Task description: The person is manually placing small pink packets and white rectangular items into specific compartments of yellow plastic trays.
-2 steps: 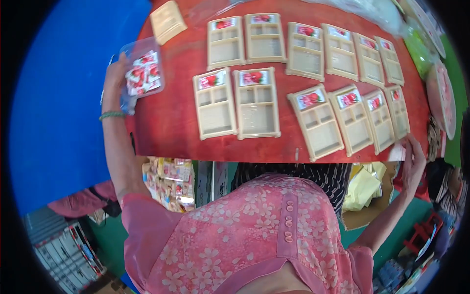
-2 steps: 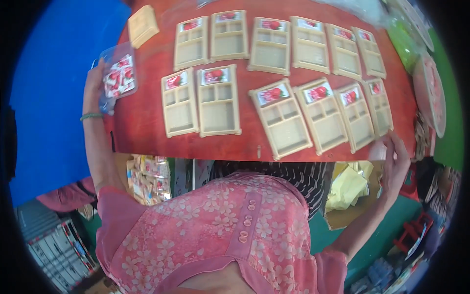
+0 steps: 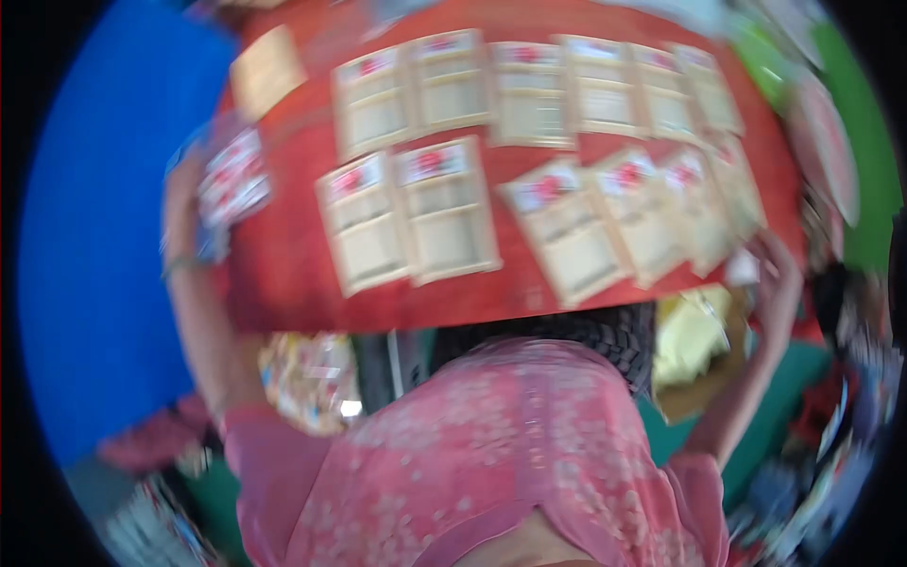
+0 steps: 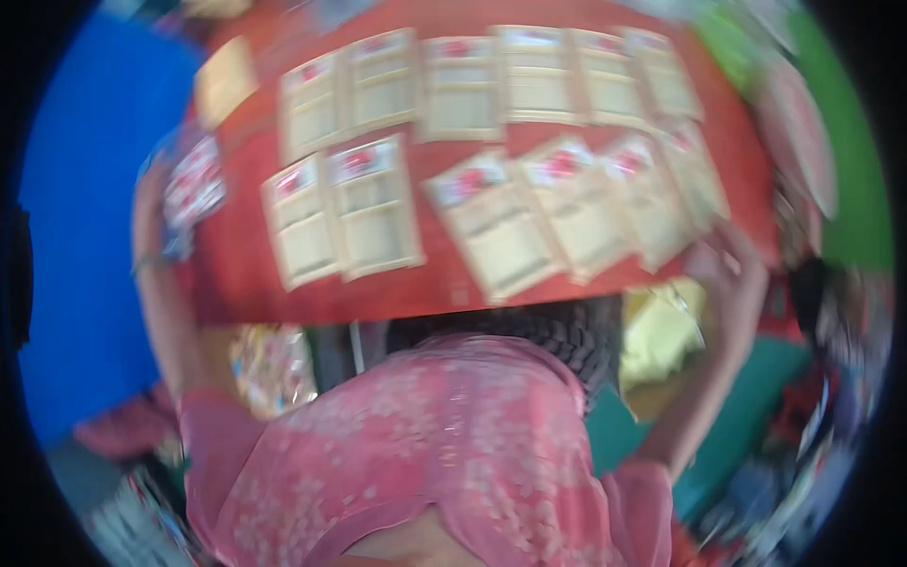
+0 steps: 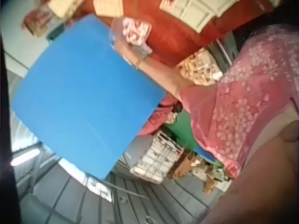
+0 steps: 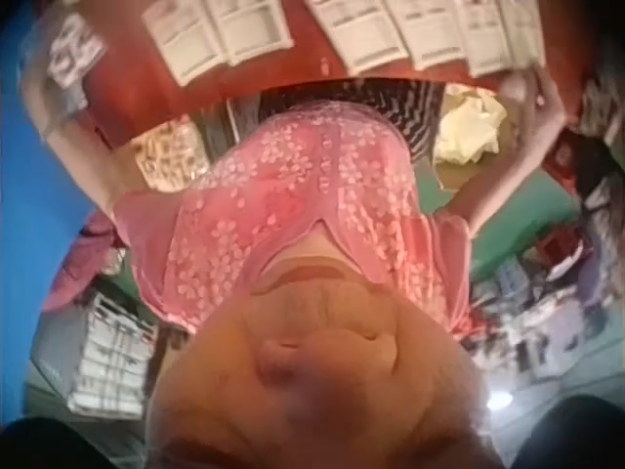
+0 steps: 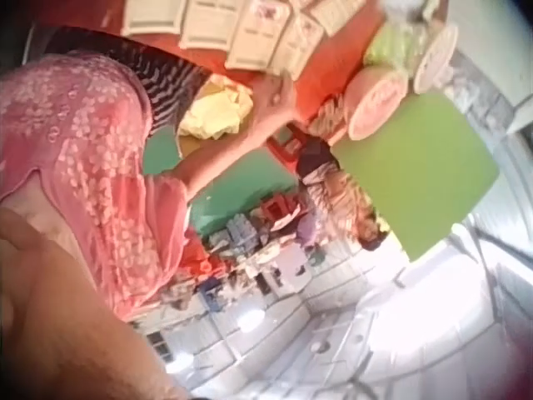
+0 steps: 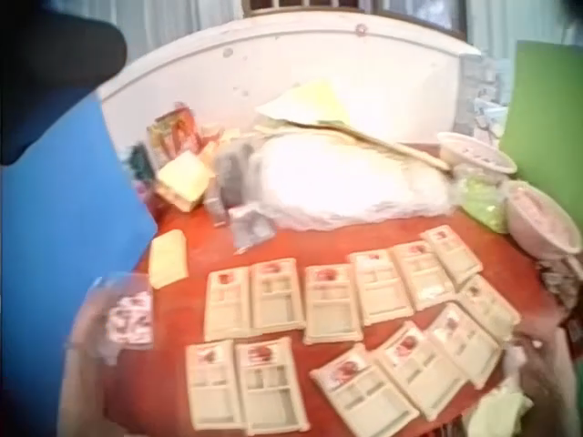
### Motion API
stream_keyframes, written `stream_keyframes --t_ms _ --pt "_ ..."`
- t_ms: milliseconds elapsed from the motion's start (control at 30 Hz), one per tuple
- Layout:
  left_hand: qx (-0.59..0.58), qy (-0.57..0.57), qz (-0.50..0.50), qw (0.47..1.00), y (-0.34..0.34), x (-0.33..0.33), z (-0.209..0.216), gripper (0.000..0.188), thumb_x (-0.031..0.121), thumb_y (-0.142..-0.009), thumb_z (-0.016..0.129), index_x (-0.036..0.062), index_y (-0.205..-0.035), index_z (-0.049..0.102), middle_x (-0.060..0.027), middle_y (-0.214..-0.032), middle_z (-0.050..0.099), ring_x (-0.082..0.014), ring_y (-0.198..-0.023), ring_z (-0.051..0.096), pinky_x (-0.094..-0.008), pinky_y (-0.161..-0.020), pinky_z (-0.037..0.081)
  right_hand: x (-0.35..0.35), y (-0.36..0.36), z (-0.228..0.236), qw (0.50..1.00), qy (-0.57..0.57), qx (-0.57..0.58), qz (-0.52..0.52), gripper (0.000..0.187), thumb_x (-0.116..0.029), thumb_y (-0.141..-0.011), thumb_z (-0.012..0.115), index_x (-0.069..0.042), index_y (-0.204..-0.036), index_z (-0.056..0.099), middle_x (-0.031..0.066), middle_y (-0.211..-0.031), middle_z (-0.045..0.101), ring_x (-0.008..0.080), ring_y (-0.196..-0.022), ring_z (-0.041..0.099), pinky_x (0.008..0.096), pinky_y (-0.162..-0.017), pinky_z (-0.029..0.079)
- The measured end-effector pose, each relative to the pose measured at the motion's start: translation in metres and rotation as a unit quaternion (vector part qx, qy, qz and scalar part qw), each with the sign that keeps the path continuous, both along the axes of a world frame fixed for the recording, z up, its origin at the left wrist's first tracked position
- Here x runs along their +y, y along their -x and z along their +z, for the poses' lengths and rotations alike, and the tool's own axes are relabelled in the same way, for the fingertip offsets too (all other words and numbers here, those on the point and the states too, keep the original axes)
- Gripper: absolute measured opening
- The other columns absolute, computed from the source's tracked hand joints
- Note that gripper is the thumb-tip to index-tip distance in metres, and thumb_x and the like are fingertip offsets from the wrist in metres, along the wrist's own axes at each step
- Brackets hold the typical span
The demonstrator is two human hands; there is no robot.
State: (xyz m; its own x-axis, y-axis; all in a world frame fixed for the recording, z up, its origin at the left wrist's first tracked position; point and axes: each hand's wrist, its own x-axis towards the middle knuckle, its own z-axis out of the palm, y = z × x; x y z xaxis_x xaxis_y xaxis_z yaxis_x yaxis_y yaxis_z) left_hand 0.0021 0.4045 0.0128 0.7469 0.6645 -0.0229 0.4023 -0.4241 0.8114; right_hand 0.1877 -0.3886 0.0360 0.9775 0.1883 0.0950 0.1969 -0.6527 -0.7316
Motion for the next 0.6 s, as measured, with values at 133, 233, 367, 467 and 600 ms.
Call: stream_keyframes --t_ms 133,233,367,467,600 --pt "-0.173 0.365 -0.151 0.902 -0.059 -0.166 0.000 0.045 0.030 -0.100 0.056 -0.0005 -0.134 0.056 -0.0177 -0.129 0.061 -0.0254 -0.113 0.060 -0.0332 -0.094 0.050 0.075 -0.013 0.010 0.957 0.287 0.024 0.045 0.027 -0.006 -0.081 0.064 -0.004 -0.108 0.066 0.0165 -0.094 0.069 0.0307 -0.088 0.068 0.0375 -0.079 0.054" --pt "-0.181 0.344 -0.254 0.885 -0.112 -0.239 -0.014 0.043 0.028 -0.100 0.056 -0.0014 -0.131 0.057 -0.0187 -0.127 0.062 -0.0269 -0.112 0.061 -0.0344 -0.094 0.050 0.072 -0.012 -0.007 0.975 0.143 -0.134 0.104 0.024 -0.003 -0.083 0.064 -0.001 -0.107 0.067 0.0199 -0.095 0.067 0.0384 -0.089 0.066 0.0430 -0.080 0.053" --pt "-0.200 0.241 -0.283 0.907 -0.092 -0.254 -0.014 0.039 0.026 -0.100 0.055 -0.0026 -0.128 0.058 -0.0200 -0.124 0.063 -0.0289 -0.109 0.061 -0.0361 -0.093 0.051 0.047 0.024 -0.002 0.982 0.111 -0.145 0.049 0.023 -0.004 -0.086 0.063 -0.003 -0.108 0.067 0.0165 -0.093 0.069 0.0371 -0.085 0.067 0.0432 -0.075 0.054" --pt "-0.211 0.148 -0.264 0.929 -0.061 -0.243 -0.015 0.037 0.024 -0.101 0.055 -0.0035 -0.125 0.059 -0.0210 -0.121 0.063 -0.0304 -0.108 0.062 -0.0373 -0.093 0.051 0.032 0.043 -0.005 0.984 0.115 -0.136 0.015 0.023 -0.005 -0.087 0.063 -0.004 -0.109 0.068 0.0165 -0.095 0.069 0.0366 -0.087 0.067 0.0432 -0.075 0.054" --pt "-0.219 0.020 -0.229 0.948 -0.025 -0.226 -0.014 0.034 0.021 -0.101 0.054 -0.0048 -0.122 0.061 -0.0223 -0.118 0.064 -0.0324 -0.106 0.062 -0.0389 -0.093 0.051 0.009 0.066 -0.015 0.985 0.110 -0.128 -0.044 0.021 -0.006 -0.090 0.061 -0.003 -0.110 0.067 0.0168 -0.096 0.070 0.0358 -0.087 0.068 0.0427 -0.075 0.054"
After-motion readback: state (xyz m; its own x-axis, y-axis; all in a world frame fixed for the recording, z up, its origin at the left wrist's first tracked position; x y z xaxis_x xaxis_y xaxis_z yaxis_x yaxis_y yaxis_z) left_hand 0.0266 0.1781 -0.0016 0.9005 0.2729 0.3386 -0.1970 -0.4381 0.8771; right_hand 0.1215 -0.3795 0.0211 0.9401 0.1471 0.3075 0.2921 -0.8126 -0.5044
